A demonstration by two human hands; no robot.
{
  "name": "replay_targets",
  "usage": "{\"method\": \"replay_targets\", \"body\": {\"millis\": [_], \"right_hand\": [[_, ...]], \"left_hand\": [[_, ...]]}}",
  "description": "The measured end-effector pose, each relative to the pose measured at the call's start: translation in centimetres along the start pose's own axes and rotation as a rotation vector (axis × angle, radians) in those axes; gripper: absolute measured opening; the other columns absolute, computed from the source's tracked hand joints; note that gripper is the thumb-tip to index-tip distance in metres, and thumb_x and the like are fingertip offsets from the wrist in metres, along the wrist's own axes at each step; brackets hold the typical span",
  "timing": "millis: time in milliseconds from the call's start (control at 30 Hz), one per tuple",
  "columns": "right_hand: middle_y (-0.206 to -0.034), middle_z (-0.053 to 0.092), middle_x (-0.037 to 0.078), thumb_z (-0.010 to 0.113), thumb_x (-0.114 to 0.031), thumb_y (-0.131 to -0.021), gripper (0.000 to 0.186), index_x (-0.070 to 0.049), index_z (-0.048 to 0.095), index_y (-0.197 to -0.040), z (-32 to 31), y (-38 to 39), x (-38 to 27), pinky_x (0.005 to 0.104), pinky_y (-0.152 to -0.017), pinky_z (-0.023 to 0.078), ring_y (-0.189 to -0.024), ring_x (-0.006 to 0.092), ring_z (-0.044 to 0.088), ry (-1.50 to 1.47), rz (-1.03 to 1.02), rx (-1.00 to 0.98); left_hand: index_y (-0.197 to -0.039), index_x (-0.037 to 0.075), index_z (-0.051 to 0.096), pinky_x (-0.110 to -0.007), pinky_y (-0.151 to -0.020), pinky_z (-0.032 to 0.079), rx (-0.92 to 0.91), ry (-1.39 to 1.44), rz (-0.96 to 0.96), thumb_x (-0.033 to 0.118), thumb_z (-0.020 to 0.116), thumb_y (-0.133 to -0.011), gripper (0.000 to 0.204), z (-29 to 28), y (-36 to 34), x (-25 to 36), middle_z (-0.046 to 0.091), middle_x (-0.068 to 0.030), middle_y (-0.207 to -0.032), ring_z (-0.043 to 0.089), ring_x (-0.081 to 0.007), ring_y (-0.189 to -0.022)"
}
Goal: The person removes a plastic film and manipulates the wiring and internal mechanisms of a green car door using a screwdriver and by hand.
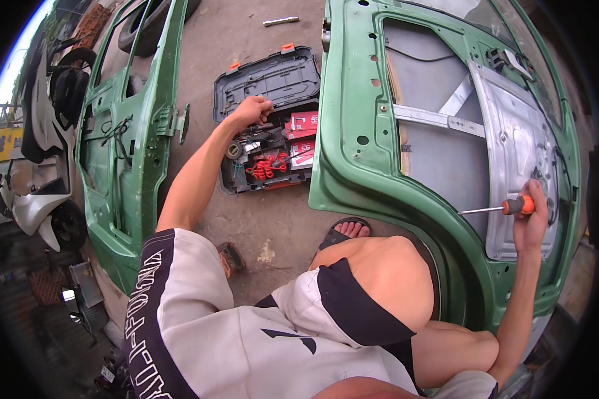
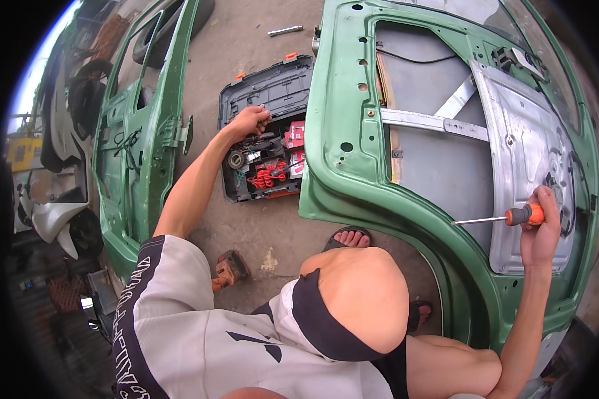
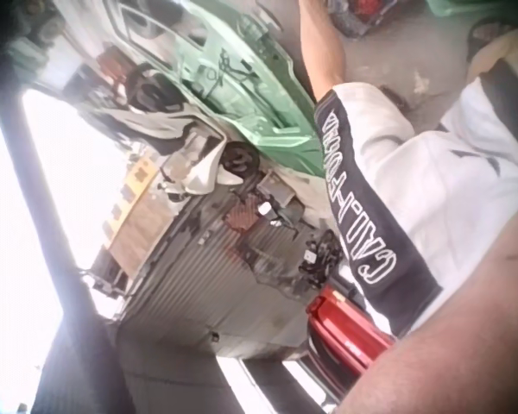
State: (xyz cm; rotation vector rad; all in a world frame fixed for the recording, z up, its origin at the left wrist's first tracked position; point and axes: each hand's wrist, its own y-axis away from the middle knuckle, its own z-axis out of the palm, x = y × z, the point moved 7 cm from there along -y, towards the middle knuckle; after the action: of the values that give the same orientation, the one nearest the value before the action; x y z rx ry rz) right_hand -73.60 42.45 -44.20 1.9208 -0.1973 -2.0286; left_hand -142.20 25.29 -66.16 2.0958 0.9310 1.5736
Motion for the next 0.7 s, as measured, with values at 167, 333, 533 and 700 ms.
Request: {"method": "replay_targets", "body": {"millis": [167,333,533,700], "right_hand": [[-0.083,0.052,-0.005,0.060,-0.023,-0.102,0.012,-0.011,0.062,-0.103,-2.0,1.7,-1.1,0.0206,-0.055,0.030,-0.065,0.0010,0.043,-0.009,-0.021,0.118],[-0.084,0.052,-0.004,0.061,-0.023,-0.102,0.013,-0.011,0.063,-0.106,-4.2,3.5,-0.8,0.0209,-0.056,0.031,-0.068,0.0016,0.045,-0.031,-0.023,0.126],[-0.087,0.054,-0.003,0.062,-0.024,-0.102,0.016,-0.010,0.064,-0.107,-3.9,5.2,-0.6,0.0226,-0.059,0.036,-0.071,0.0040,0.048,-0.071,-0.026,0.284],[-0.088,0.057,-0.001,0.065,-0.026,-0.101,0.017,-0.009,0.065,-0.102,-4.5,4.8,-0.9,0.0239,-0.064,0.039,-0.074,0.0045,0.050,-0.135,-0.011,0.106]], "left_hand": [[-0.137,-0.013,0.051,-0.040,-0.098,0.058,0.210,0.524,-0.002,0.033,0.044,-0.111,0.053,-1.5,-7.3,2.5,0.064,-0.0211,-0.123,0.066,-0.0311,-0.112],[-0.153,-0.017,0.022,-0.045,-0.115,0.046,0.195,0.808,0.006,0.053,0.036,-0.110,0.083,-0.4,-9.9,3.0,0.031,-0.0358,-0.157,0.048,-0.0443,-0.138],[-0.161,-0.005,0.014,-0.051,-0.123,0.032,0.132,0.744,-0.001,0.060,0.033,-0.108,0.086,-0.3,-7.8,3.8,0.021,-0.0323,-0.164,0.036,-0.0422,-0.148],[-0.142,-0.004,0.052,-0.038,-0.099,0.050,0.273,0.252,0.120,0.043,0.043,-0.110,0.057,-2.3,-6.0,8.1,0.067,-0.0216,-0.129,0.066,-0.0297,-0.122]]}}
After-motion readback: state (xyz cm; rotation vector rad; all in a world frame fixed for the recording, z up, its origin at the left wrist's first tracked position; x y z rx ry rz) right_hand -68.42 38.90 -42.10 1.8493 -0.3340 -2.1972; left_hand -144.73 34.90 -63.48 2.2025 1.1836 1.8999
